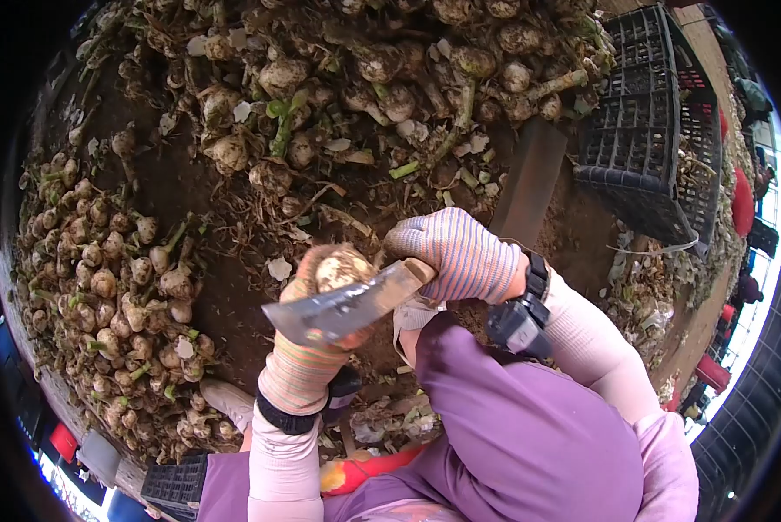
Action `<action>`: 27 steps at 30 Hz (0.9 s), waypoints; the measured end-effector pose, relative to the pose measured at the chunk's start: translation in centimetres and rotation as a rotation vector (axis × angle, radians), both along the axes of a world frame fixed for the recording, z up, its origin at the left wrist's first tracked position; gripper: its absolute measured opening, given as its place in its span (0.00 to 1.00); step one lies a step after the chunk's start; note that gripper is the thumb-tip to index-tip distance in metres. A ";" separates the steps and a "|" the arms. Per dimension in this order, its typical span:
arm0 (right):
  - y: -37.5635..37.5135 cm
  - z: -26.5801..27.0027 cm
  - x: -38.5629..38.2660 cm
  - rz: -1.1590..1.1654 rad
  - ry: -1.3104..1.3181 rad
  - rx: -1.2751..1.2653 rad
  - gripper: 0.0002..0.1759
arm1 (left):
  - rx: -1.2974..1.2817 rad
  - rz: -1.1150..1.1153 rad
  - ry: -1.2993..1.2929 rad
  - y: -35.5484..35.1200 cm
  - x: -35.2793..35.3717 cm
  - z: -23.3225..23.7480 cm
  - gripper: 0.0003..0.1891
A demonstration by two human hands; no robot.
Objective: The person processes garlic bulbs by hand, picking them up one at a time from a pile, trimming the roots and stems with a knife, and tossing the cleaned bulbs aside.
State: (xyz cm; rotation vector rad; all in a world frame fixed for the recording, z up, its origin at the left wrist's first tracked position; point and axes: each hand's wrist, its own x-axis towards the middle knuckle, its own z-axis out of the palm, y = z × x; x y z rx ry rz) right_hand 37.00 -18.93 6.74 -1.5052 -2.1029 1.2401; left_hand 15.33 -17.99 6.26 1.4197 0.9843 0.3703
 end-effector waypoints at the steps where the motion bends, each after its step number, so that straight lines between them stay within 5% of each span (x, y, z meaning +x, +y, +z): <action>1: -0.2 -0.8 0.3 0.021 0.032 0.040 0.17 | -0.248 0.013 -0.011 -0.1 0.1 0.3 0.26; 2: -0.5 -1.7 0.7 0.040 0.065 0.080 0.16 | -0.389 0.186 -0.152 -0.5 1.0 1.7 0.29; 4: -1.0 -3.7 2.0 -0.057 0.112 -0.113 0.13 | -0.389 -0.043 -0.033 -0.2 0.1 3.5 0.16; 5: -1.5 -4.9 3.3 -0.136 -0.018 -0.109 0.14 | -0.261 -0.156 -0.588 -0.2 0.0 3.7 0.20; 6: -1.8 -5.2 4.1 -0.201 -0.141 -0.108 0.15 | -0.345 -0.178 -0.619 -0.5 -0.2 3.1 0.23; 8: -2.8 -3.9 4.2 -0.406 0.080 -0.109 0.15 | -0.373 0.122 -0.269 0.0 0.4 4.9 0.40; 9: -2.7 -3.4 3.8 -0.451 0.195 -0.114 0.14 | -0.567 0.395 -0.398 0.1 1.0 3.7 0.43; 10: -2.4 -2.2 3.5 -0.432 0.140 -0.156 0.13 | -0.707 0.547 -0.752 0.3 0.5 1.6 0.38; 14: -2.2 -1.3 1.8 -0.451 0.212 -0.242 0.09 | -0.340 0.426 -0.620 2.1 0.0 2.9 0.37; 16: -2.4 -1.9 1.2 -0.442 0.223 -0.292 0.13 | -0.388 0.470 -0.671 1.9 -0.3 3.4 0.32; 19: -2.4 -1.5 0.3 -0.406 0.317 -0.321 0.13 | -0.660 0.840 -1.136 1.2 0.0 2.0 0.22; 22: -1.8 -0.3 -0.7 -0.443 0.449 -0.215 0.12 | -0.973 0.929 -1.520 1.2 2.5 2.0 0.08; 24: -1.9 -1.3 -0.7 -0.441 0.430 -0.037 0.12 | -0.934 1.160 -1.179 1.4 4.0 3.4 0.15; 27: -2.4 -1.2 -0.6 -0.406 0.463 0.029 0.12 | -0.973 1.210 -1.093 1.5 3.3 3.1 0.11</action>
